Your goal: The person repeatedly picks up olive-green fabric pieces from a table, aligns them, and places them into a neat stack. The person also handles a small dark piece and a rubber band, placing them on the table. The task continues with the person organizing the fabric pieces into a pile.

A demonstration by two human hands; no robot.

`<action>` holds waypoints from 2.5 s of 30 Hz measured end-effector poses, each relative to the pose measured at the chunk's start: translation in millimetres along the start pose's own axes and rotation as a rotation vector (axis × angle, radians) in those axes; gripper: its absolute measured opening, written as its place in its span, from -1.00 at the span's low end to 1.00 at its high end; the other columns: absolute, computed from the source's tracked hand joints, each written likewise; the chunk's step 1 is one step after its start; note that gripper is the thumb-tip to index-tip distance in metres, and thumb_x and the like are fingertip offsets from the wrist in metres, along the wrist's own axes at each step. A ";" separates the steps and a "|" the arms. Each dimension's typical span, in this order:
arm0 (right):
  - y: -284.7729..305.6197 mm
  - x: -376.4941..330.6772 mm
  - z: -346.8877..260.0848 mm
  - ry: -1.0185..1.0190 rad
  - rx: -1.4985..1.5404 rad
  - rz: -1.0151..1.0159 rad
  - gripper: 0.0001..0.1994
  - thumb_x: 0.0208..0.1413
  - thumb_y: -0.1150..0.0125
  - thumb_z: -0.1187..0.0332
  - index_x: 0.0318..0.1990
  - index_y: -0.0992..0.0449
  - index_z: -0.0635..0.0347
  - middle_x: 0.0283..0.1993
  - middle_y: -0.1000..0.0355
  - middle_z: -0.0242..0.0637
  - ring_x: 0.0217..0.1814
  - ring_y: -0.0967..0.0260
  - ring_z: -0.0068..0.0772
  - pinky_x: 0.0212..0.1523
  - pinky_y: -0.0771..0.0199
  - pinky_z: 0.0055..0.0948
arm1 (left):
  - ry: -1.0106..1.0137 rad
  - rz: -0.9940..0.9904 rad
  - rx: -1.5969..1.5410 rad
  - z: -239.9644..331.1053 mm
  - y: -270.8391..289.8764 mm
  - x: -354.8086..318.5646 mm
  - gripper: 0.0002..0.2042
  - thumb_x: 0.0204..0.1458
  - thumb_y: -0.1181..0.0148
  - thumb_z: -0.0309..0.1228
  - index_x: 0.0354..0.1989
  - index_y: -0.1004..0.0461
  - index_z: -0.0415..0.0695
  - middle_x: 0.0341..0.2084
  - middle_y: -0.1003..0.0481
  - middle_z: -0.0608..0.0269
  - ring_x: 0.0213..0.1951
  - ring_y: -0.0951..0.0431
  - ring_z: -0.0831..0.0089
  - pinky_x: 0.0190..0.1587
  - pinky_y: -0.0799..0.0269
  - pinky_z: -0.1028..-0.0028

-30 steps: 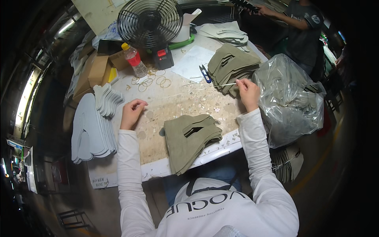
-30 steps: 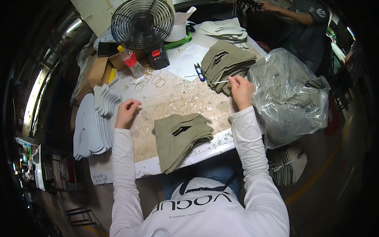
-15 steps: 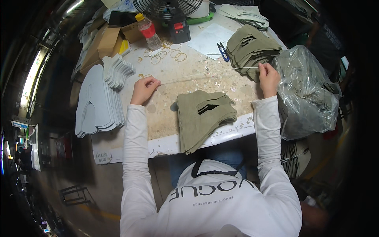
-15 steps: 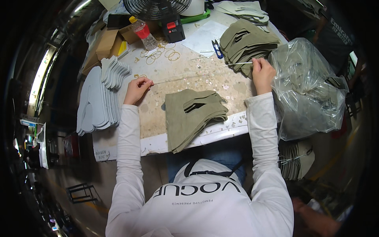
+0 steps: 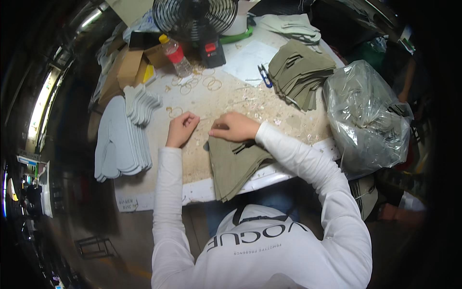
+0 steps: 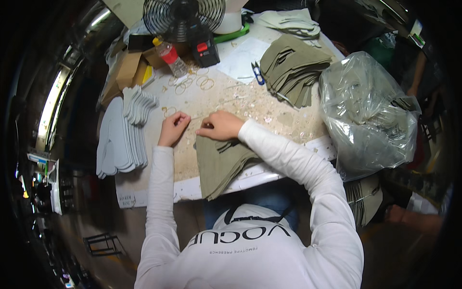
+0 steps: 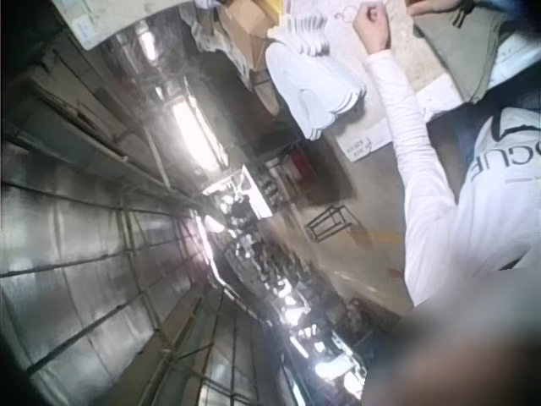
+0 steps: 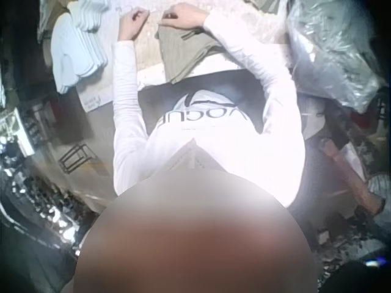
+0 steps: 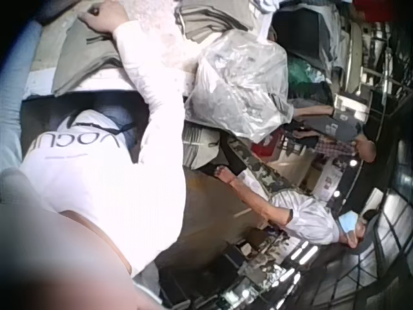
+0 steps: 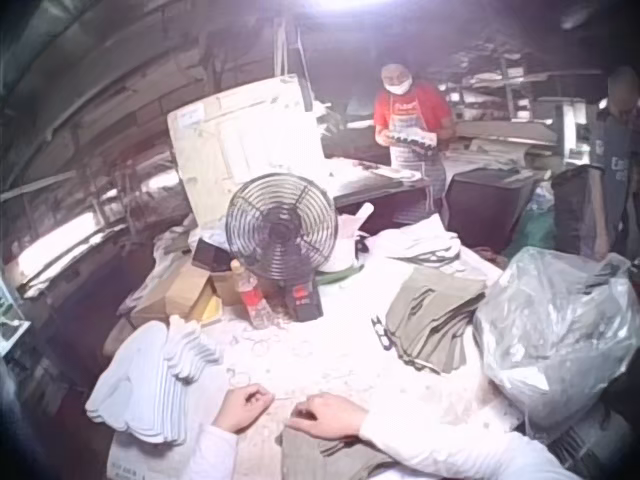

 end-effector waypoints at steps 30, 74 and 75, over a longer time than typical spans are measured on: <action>4.2 -30.4 -6.8 -0.155 0.070 -0.158 -0.16 -0.20 -0.29 -0.37 -0.17 -0.57 0.43 -0.27 -0.53 0.18 -0.19 -0.53 0.10 -0.06 -0.50 -0.20 | 0.185 -0.050 -0.681 -12.9 8.0 -0.3 -0.91 0.20 -0.09 -0.42 -0.34 -0.37 -0.12 -0.25 -0.53 0.23 -0.22 -0.48 0.55 -0.04 -0.38 0.53; 25.1 -3.3 62.8 0.082 -0.247 0.187 -0.90 -0.04 -0.34 0.41 -0.40 -0.53 0.16 -0.36 -0.37 -0.25 -0.16 -0.33 -0.14 -0.09 -0.37 -0.25 | 0.005 -0.286 -1.866 12.8 58.1 -18.2 -0.45 0.13 0.02 -0.18 0.18 -0.29 -0.39 0.05 -0.46 -0.16 0.04 -0.52 0.03 0.16 -0.42 0.11; 25.6 -2.7 64.4 0.106 -0.238 0.189 -0.89 -0.03 -0.33 0.41 -0.35 -0.53 0.17 -0.31 -0.40 -0.24 -0.11 -0.34 -0.14 -0.06 -0.37 -0.26 | 0.009 -0.294 -1.824 16.0 53.5 -20.7 -0.45 0.13 0.02 -0.18 0.18 -0.29 -0.39 0.05 -0.46 -0.15 0.04 -0.52 0.03 0.16 -0.42 0.12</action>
Point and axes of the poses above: each hand's wrist, its own x-axis towards the middle knuckle, its own y-axis out of the back of the hand, z = x × y, the point moved 2 cm from there along x, towards the middle knuckle
